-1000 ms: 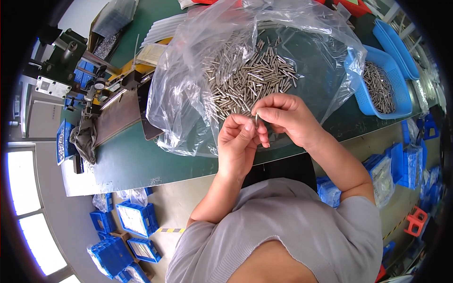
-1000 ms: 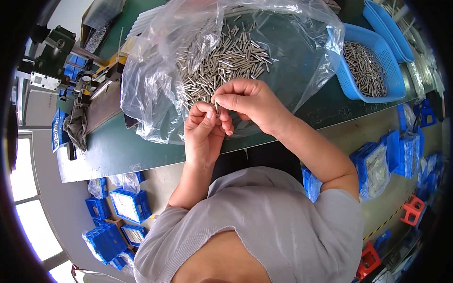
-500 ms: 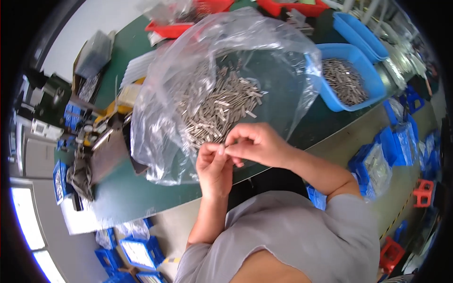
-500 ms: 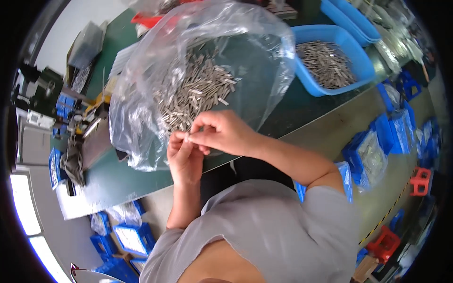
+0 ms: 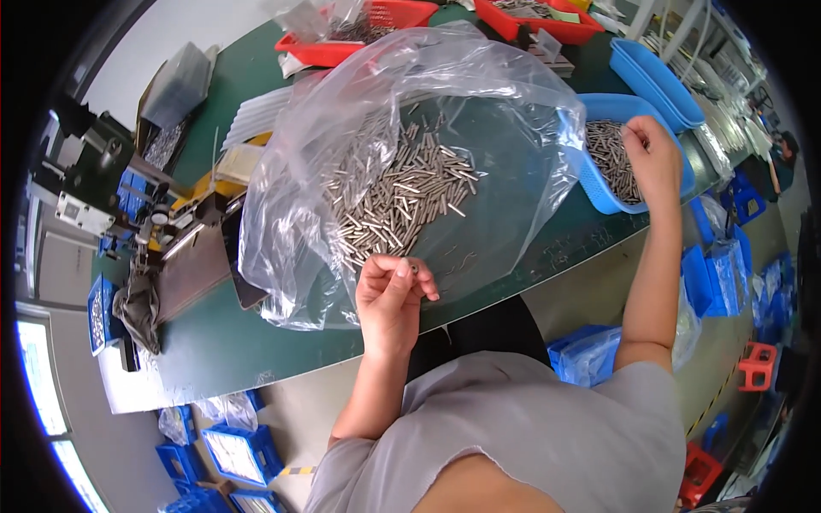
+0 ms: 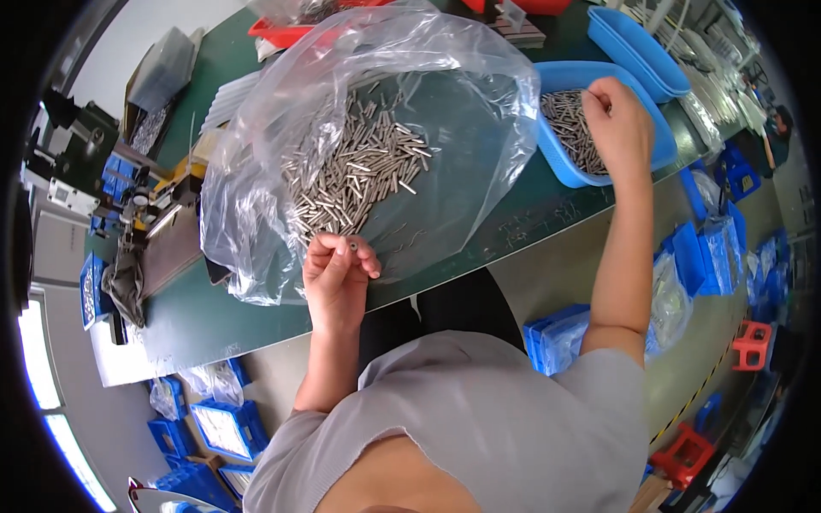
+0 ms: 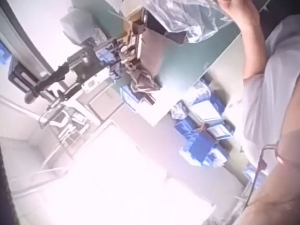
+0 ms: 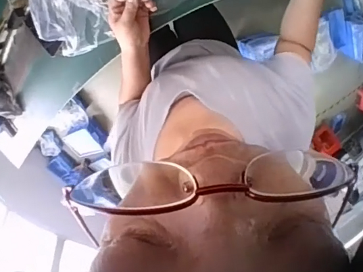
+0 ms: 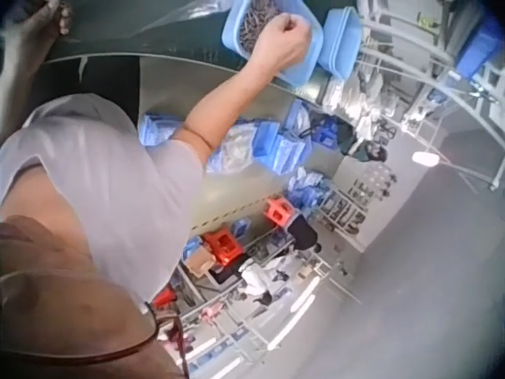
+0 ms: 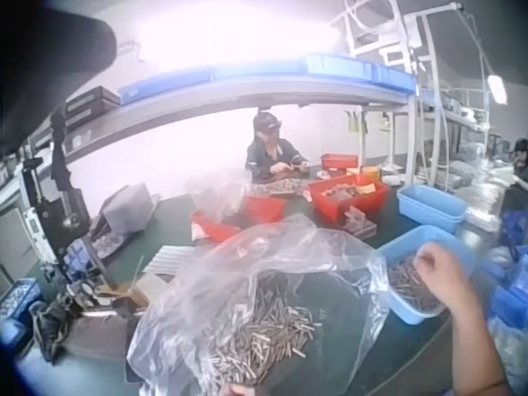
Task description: Inspecting and sorting small metal pins from a large plastic bag on a manufacturing workbench.
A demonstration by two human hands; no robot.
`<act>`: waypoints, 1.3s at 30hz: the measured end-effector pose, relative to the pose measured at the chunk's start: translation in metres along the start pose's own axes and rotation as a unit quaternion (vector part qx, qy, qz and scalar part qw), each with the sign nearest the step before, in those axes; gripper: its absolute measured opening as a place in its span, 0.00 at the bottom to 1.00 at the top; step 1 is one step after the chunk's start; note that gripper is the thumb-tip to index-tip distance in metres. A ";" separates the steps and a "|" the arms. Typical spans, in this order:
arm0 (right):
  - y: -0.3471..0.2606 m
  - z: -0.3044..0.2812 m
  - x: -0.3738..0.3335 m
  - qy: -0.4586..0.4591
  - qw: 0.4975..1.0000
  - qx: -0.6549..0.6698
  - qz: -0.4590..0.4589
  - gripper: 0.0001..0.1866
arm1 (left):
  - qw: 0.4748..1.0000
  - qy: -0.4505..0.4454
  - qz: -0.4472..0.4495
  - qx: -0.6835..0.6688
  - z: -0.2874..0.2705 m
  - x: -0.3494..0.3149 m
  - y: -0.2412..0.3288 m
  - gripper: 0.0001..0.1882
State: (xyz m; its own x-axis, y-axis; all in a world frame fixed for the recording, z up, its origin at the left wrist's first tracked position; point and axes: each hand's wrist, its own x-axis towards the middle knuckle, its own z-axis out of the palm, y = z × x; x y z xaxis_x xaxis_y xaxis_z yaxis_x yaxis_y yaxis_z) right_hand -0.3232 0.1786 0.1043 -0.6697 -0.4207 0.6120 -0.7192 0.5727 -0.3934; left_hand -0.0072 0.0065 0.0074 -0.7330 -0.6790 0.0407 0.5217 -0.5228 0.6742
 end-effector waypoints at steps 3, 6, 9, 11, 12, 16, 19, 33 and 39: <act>0.008 0.003 0.001 -0.065 0.992 -0.097 -0.056 0.05 | 1.000 0.010 0.001 0.000 0.000 0.000 0.000 0.04; -0.026 0.009 -0.007 0.107 0.974 -0.072 -0.186 0.08 | 1.000 0.020 -0.001 0.009 0.000 0.001 -0.001 0.03; -0.098 0.025 -0.034 -0.008 0.976 0.176 -0.125 0.08 | 1.000 0.010 0.001 0.000 -0.005 -0.001 -0.001 0.02; -0.121 0.048 -0.044 -0.170 0.943 0.232 -0.169 0.07 | 1.000 0.010 0.004 -0.004 -0.006 -0.003 0.000 0.03; -0.124 0.061 -0.048 -0.241 0.933 0.210 -0.166 0.06 | 1.000 0.005 0.006 -0.010 -0.004 -0.002 -0.001 0.03; -0.124 0.105 -0.057 -0.306 0.914 0.122 -0.237 0.11 | 1.000 0.006 -0.005 -0.012 0.001 -0.001 -0.001 0.04; -0.138 0.109 -0.064 -0.322 0.905 0.088 -0.264 0.12 | 1.000 0.019 -0.011 -0.005 0.001 -0.002 0.001 0.03; -0.140 0.095 -0.081 -0.303 0.871 0.188 -0.339 0.07 | 1.000 0.006 -0.007 -0.017 -0.002 -0.001 0.001 0.04; -0.137 0.103 -0.083 -0.337 0.843 0.207 -0.365 0.09 | 1.000 0.005 -0.006 -0.015 -0.002 -0.001 0.001 0.04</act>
State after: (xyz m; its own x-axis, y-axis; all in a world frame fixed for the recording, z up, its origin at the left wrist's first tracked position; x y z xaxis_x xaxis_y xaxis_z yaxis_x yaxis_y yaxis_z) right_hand -0.1882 0.0631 0.0365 0.1272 -0.9387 0.3203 -0.8947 -0.2480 -0.3715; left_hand -0.0046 0.0054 0.0064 -0.7346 -0.6780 0.0245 0.5257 -0.5460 0.6523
